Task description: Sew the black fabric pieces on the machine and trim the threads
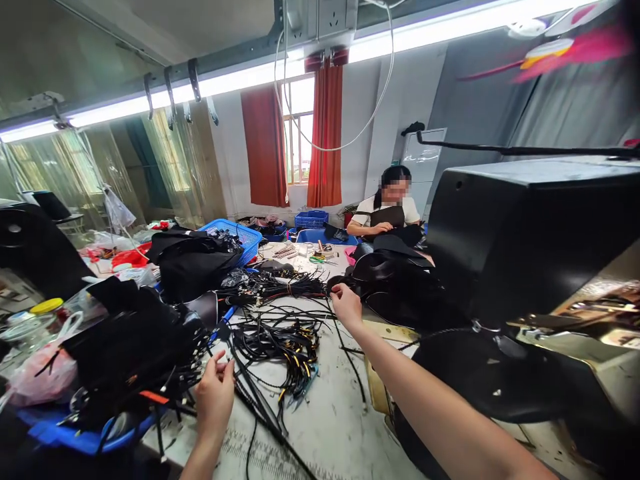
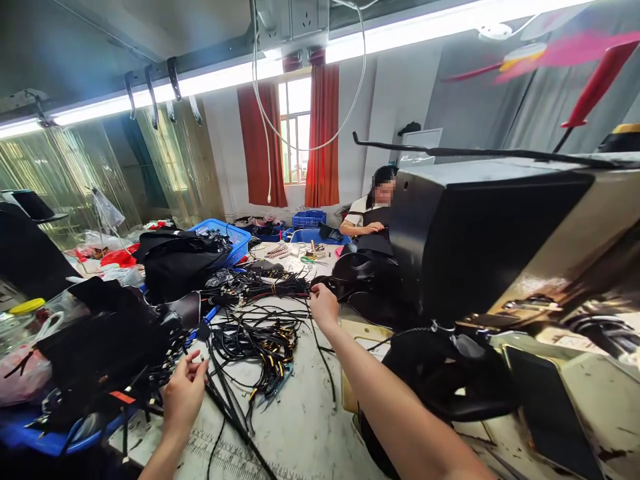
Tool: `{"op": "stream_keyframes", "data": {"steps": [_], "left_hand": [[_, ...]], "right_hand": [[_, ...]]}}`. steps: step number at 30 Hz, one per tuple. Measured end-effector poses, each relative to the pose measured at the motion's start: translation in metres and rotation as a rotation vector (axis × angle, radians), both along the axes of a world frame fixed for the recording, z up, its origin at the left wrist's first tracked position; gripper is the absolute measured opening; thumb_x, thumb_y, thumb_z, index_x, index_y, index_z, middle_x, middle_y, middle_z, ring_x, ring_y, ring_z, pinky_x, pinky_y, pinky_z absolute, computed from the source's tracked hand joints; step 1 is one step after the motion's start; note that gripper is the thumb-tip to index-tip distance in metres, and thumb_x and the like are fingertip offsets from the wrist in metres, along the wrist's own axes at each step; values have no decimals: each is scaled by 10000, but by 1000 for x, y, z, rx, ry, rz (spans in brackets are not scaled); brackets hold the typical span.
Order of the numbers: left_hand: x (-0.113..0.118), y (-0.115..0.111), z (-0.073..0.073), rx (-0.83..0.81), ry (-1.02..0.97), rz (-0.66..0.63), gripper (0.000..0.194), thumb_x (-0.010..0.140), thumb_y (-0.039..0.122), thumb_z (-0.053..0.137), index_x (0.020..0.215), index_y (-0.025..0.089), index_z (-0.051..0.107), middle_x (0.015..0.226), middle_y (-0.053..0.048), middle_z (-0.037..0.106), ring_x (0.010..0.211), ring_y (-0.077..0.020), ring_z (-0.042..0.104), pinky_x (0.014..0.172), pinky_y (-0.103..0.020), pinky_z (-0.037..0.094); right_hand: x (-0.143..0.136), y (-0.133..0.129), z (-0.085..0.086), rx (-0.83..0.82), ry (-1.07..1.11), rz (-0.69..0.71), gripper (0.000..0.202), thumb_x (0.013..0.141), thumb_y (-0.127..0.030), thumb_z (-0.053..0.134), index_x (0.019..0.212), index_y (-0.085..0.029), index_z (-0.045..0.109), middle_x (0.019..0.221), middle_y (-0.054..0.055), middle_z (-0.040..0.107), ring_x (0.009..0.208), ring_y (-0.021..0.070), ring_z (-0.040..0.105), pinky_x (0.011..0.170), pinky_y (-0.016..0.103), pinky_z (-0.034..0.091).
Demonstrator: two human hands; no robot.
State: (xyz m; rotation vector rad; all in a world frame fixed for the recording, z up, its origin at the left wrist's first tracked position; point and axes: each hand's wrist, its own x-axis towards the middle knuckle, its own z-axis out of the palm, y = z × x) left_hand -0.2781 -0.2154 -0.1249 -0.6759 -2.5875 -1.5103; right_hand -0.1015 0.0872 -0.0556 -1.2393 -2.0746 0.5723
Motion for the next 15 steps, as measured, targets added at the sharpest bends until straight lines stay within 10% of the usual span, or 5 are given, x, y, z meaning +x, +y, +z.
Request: {"op": "stream_keyframes", "data": {"steps": [8, 15], "left_hand": [[6, -1, 6, 19, -42, -14, 471, 733, 545, 532, 1033, 205, 658, 754, -55, 736, 641, -261, 688, 706, -368, 494], [3, 1, 7, 53, -62, 4, 469, 667, 567, 555, 970, 229, 671, 728, -57, 738, 652, -287, 689, 713, -392, 490]], "right_hand": [[-27, 15, 24, 195, -122, 191, 227, 961, -319, 593, 1118, -160, 635, 1223, 92, 614, 1114, 224, 596, 972, 452, 495], [-57, 14, 4, 113, -278, 601, 254, 955, -321, 606, 1153, -162, 620, 1174, 75, 635, 1011, 198, 638, 880, 409, 550]]}}
